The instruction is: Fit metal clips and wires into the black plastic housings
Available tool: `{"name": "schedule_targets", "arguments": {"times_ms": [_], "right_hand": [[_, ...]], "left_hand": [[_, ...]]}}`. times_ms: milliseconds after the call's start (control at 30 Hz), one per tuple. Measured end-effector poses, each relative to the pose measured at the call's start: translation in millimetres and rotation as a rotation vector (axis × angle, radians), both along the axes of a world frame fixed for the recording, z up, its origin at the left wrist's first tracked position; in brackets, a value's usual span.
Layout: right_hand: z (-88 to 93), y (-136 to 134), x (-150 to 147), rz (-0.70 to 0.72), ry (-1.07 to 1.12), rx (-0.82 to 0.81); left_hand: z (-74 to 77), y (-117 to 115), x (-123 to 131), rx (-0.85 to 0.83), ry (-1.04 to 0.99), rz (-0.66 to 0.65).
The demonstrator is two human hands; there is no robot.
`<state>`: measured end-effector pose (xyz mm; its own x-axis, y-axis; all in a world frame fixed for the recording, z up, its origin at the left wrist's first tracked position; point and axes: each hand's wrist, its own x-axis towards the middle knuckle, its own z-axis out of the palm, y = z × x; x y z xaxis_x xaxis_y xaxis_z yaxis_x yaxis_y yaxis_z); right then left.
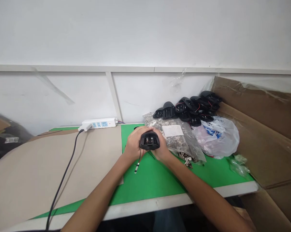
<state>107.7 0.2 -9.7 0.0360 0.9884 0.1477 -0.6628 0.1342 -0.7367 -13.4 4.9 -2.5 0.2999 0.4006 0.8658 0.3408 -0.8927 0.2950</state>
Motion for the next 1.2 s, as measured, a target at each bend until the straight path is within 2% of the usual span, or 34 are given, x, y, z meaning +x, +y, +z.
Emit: {"name": "schedule_targets", "arguments": {"times_ms": [167, 300, 367, 433, 500, 567, 600, 667, 767, 833, 933, 1033, 1200], "right_hand": [[-5.8, -2, -5, 0.030, 0.015, -0.081], [-1.7, -1, 0, 0.088, 0.016, -0.152], [5.2, -1, 6, 0.163, -0.037, -0.187], [13.1, -2, 12, 0.308, -0.160, -0.257], [18.6, -4, 17, 0.460, -0.316, -0.319], [20.1, -6, 19, 0.495, -0.443, -0.322], [19.5, -7, 19, 0.444, -0.494, -0.297], [16.9, -7, 19, 0.226, -0.594, -0.201], [14.4, -10, 19, -0.084, -0.714, 0.029], [14.9, -13, 19, -0.192, -0.781, 0.198], [15.3, -17, 18, -0.264, -0.883, 0.335], [12.0, -18, 17, -0.231, -0.946, 0.323], [3.9, -14, 15, -0.186, -0.945, 0.301]], "left_hand": [[-2.4, -3, -2, -0.017, -0.013, 0.015], [-0.9, -3, -4, -0.126, -0.005, 0.028], [5.7, -5, -4, -0.230, -0.022, 0.020], [14.7, -8, -3, -0.365, -0.097, -0.020], [22.8, -11, -1, -0.526, -0.261, -0.106], [27.9, -12, 3, -0.710, -0.466, -0.198], [29.1, -12, 4, -0.791, -0.567, -0.228], [28.9, -10, 6, -0.891, -0.735, -0.251], [23.6, -5, 7, -0.896, -0.844, -0.276], [17.8, -1, 6, -0.871, -0.842, -0.317], [9.0, 3, 6, -0.828, -0.847, -0.357], [3.9, 6, 8, -0.811, -0.870, -0.325], [4.4, 8, 11, -0.820, -0.855, -0.256]]}}
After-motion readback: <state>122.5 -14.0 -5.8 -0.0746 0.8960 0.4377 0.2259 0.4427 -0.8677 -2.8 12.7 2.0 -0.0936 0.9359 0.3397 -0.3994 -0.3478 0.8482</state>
